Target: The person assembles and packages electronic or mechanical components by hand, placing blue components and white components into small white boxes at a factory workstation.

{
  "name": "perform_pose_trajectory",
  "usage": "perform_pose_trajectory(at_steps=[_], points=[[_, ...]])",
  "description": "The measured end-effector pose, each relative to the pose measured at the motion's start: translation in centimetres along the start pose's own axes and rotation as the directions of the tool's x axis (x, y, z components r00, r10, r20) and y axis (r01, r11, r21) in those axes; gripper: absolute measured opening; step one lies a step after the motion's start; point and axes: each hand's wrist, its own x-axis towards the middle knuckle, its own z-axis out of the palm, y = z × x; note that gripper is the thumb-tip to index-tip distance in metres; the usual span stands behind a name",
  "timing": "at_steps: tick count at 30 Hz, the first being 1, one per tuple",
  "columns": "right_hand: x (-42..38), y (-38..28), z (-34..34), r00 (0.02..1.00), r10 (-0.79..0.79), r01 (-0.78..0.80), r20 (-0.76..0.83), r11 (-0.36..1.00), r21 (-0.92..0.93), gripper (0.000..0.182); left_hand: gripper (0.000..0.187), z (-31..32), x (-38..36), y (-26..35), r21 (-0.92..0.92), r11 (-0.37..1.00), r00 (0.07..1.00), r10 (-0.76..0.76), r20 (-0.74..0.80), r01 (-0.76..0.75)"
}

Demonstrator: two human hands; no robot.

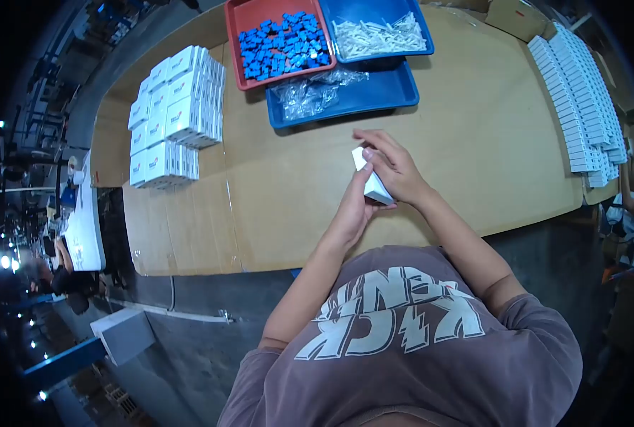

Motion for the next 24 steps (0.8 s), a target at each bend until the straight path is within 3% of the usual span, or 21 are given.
perform_pose_trajectory(at_steps=[4, 5, 8, 16, 19, 24], points=[[-1.1, 0.1, -0.5, 0.982, -0.170, 0.175, 0.082, 0.983, -0.060, 0.049, 0.057, -1.6, -0.4, -1.8, -0.040, 0.998, 0.990, 0.052, -0.133, -0.058], [-1.7, 0.5, -0.7, 0.976, -0.162, 0.173, 0.148, 0.983, -0.068, 0.060, 0.057, -1.7, -0.5, -1.9, -0.017, 0.997, 0.988, 0.067, -0.143, -0.070], [-3.3, -0.1, -0.2, 0.972, -0.158, 0.172, 0.176, 0.983, -0.066, 0.067, 0.055, -1.4, -0.6, -2.2, 0.022, 0.996, 0.983, 0.090, -0.159, -0.088], [-3.9, 2.2, -0.8, 0.938, -0.345, 0.345, 0.036, 0.922, -0.178, 0.082, 0.056, 3.3, -0.6, -1.2, -0.151, 0.984, 0.976, 0.061, -0.207, -0.094], [-3.4, 2.1, -0.4, 0.922, -0.386, 0.373, -0.025, 0.905, -0.204, 0.083, 0.055, 2.4, 0.0, -1.6, -0.046, 0.993, 0.978, 0.095, -0.184, -0.105], [-3.2, 2.6, 0.4, 0.881, -0.468, 0.436, -0.069, 0.859, -0.267, 0.081, 0.052, 2.8, 0.4, -1.9, -0.031, 0.987, 0.959, 0.147, -0.244, -0.159]])
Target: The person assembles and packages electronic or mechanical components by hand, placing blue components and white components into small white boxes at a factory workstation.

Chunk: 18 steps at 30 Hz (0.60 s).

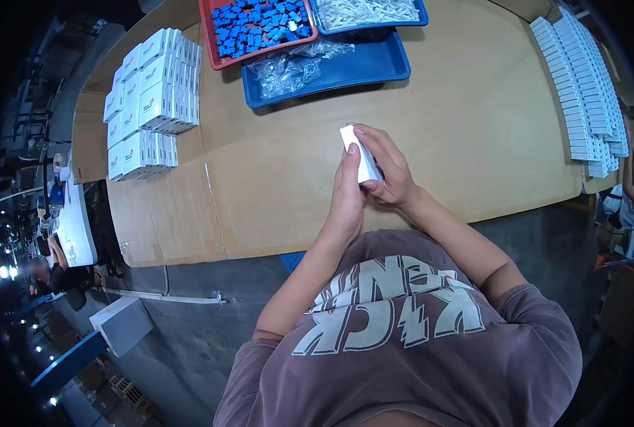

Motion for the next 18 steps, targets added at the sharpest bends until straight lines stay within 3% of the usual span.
perform_pose_trajectory(at_steps=[11, 18], points=[[0.4, -0.2, 0.7, 0.998, -0.045, 0.046, 0.049, 0.999, -0.024, 0.073, 0.047, -1.0, 0.3, 0.1, 0.032, 0.999, 0.999, 0.043, -0.019, -0.043], [0.1, 0.1, 0.9, 0.999, -0.027, 0.026, 0.041, 0.999, 0.025, 0.072, 0.046, -1.1, 0.2, -0.1, -0.055, 0.998, 1.000, 0.015, -0.025, -0.017]])
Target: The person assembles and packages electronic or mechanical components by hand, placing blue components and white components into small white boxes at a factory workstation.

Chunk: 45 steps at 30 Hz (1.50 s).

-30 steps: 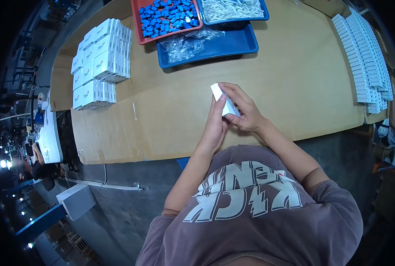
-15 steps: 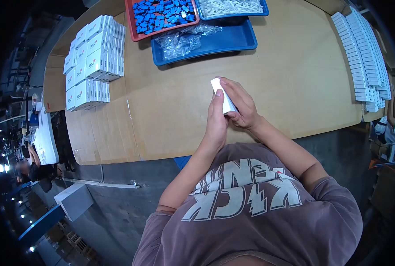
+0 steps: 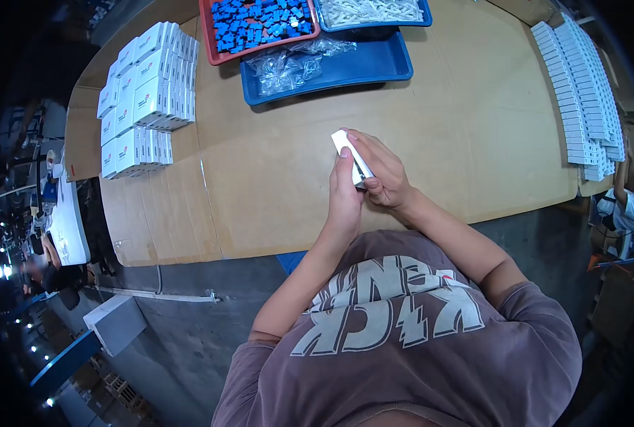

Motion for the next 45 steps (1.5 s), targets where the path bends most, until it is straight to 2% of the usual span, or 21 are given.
perform_pose_trajectory(at_steps=[3, 6, 7, 9, 13, 15, 16, 19, 21, 22, 27, 33, 36, 40, 42, 43, 45], points=[[0.3, 0.0, -0.3, 0.999, 0.000, 0.000, 0.053, 1.000, -0.008, 0.072, 0.047, -0.6, 0.1, -0.3, -0.073, 0.997, 0.999, 0.014, 0.033, -0.012], [0.9, -0.1, -0.4, 0.994, 0.066, -0.071, 0.089, 0.996, 0.054, 0.074, 0.048, -0.6, 0.1, -0.1, -0.129, 0.992, 0.999, 0.019, 0.043, -0.014], [1.2, -0.4, -0.5, 0.988, 0.131, -0.140, 0.077, 0.983, 0.115, 0.072, 0.049, -0.6, 0.1, 0.1, -0.147, 0.989, 0.999, 0.018, 0.038, -0.012], [1.5, -1.2, -0.8, 0.962, 0.264, -0.273, 0.069, 0.931, 0.241, 0.068, 0.053, -1.4, 0.8, -0.4, -0.005, 0.998, 0.997, 0.071, 0.026, -0.070], [1.3, -1.0, -1.0, 0.904, 0.407, -0.428, 0.134, 0.875, 0.228, 0.054, 0.061, -2.1, 1.2, 0.1, 0.260, 0.927, 0.963, 0.253, 0.091, -0.269], [1.8, -2.1, -1.6, 0.834, 0.504, -0.549, 0.227, 0.800, 0.243, 0.047, 0.062, -1.7, 1.0, 0.6, 0.228, 0.927, 0.955, 0.284, 0.091, -0.297], [1.7, -2.2, -1.6, 0.848, 0.484, -0.524, 0.215, 0.823, 0.219, 0.046, 0.062, -1.6, 0.9, 0.7, 0.211, 0.927, 0.950, 0.298, 0.092, -0.311], [1.4, -2.5, -1.3, 0.873, 0.448, -0.479, 0.196, 0.862, 0.166, 0.044, 0.060, -1.6, 0.9, 0.7, 0.374, 0.852, 0.928, 0.362, 0.083, -0.366], [1.2, -2.8, -1.1, 0.867, 0.458, -0.489, 0.195, 0.856, 0.165, 0.044, 0.060, -1.6, 0.8, 0.8, 0.399, 0.820, 0.910, 0.397, 0.119, -0.410], [1.2, -2.9, -1.1, 0.888, 0.419, -0.446, 0.190, 0.886, 0.125, 0.043, 0.060, -1.6, 0.7, 0.8, 0.412, 0.803, 0.901, 0.412, 0.137, -0.430], [1.5, -3.2, -1.2, 0.955, 0.255, -0.258, 0.152, 0.966, 0.002, 0.042, 0.060, -1.3, 0.0, 0.9, 0.406, 0.780, 0.877, 0.452, 0.162, -0.477], [1.5, -3.3, -0.7, 0.984, 0.155, -0.151, 0.087, 0.987, -0.051, 0.042, 0.065, -1.4, -0.2, 0.9, 0.387, 0.770, 0.861, 0.473, 0.186, -0.507], [1.2, -3.9, -0.6, 0.968, 0.245, -0.247, 0.058, 0.969, 0.022, 0.042, 0.066, -1.7, -0.1, 0.7, 0.379, 0.760, 0.849, 0.486, 0.208, -0.528], [1.4, -4.3, -0.8, 0.947, 0.304, -0.313, 0.104, 0.946, 0.089, 0.041, 0.070, -1.9, -0.2, 0.8, 0.362, 0.776, 0.856, 0.470, 0.214, -0.517], [2.0, -4.5, -1.1, 0.929, 0.351, -0.366, 0.119, 0.920, 0.144, 0.039, 0.076, -2.0, 0.2, 0.9, 0.358, 0.749, 0.830, 0.513, 0.218, -0.557], [2.2, -4.4, -1.3, 0.888, 0.445, -0.460, 0.117, 0.858, 0.229, 0.040, 0.079, -2.2, 0.4, 0.9, 0.356, 0.735, 0.816, 0.535, 0.219, -0.577], [2.8, -4.1, -1.8, 0.775, 0.616, -0.615, 0.143, 0.684, 0.391, 0.040, 0.086, -3.0, 1.0, 0.9, 0.435, 0.619, 0.754, 0.571, 0.323, -0.655]])
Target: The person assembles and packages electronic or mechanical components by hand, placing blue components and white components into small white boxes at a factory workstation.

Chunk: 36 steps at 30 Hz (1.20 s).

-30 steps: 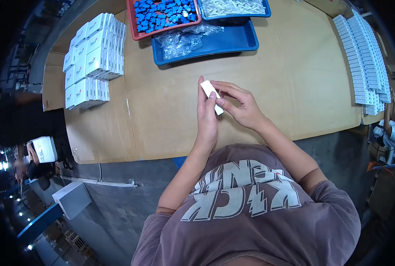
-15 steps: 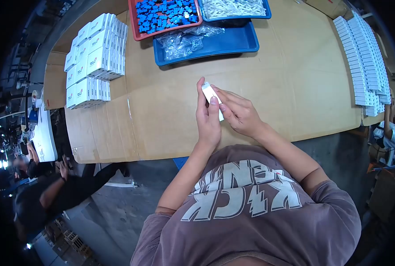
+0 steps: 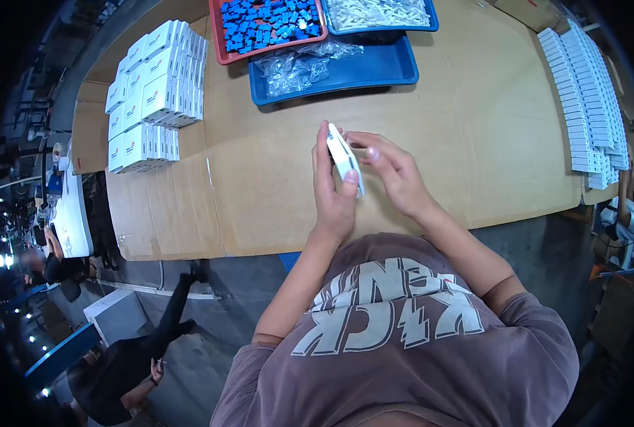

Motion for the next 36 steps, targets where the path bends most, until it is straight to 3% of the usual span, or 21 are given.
perform_pose_trajectory(at_steps=[1, 3, 4, 7, 11, 19, 21, 27, 36], points=[[0.3, -0.6, -0.3, 0.983, 0.185, -0.186, 0.023, 0.978, 0.099, 0.042, 0.090, -0.2, 0.0, -0.1, 0.060, 0.997, 0.998, 0.050, 0.037, -0.052], [0.7, -2.4, -1.0, 0.846, 0.521, -0.530, 0.111, 0.803, 0.273, 0.045, 0.096, 0.1, -0.5, -0.2, 0.057, 0.998, 0.999, 0.020, 0.045, -0.023], [0.7, -3.2, -1.1, 0.814, 0.553, -0.580, 0.178, 0.762, 0.287, 0.053, 0.096, 0.2, -0.6, -0.6, 0.083, 0.995, 0.998, 0.044, 0.048, -0.048], [0.2, -3.0, -0.1, 0.874, 0.449, -0.483, 0.185, 0.843, 0.236, 0.053, 0.101, 0.6, -0.8, -0.6, 0.093, 0.993, 0.997, 0.067, 0.034, -0.070], [-0.5, -0.3, 1.7, 0.957, 0.283, -0.289, 0.059, 0.931, 0.223, 0.055, 0.108, 0.7, -0.2, -0.2, 0.191, 0.978, 0.993, 0.100, -0.063, -0.086], [-1.1, -1.1, 3.3, 0.970, 0.238, -0.239, 0.044, 0.913, 0.332, 0.053, 0.100, 1.1, 0.3, -0.2, 0.351, 0.914, 0.947, 0.274, -0.165, -0.203], [-1.4, -1.3, 3.6, 0.969, 0.243, -0.244, 0.050, 0.905, 0.349, 0.053, 0.097, 0.9, 0.2, -0.2, 0.310, 0.930, 0.949, 0.261, -0.179, -0.198], [-2.0, -0.9, 4.2, 0.999, 0.038, -0.038, 0.004, 0.989, 0.140, 0.048, 0.086, 0.7, 0.0, -0.7, 0.256, 0.940, 0.934, 0.284, -0.218, -0.226], [-2.4, -1.4, 4.3, 1.000, 0.005, -0.006, 0.004, 0.998, 0.055, 0.044, 0.080, 0.6, -0.3, -1.0, 0.194, 0.946, 0.928, 0.299, -0.222, -0.258]])
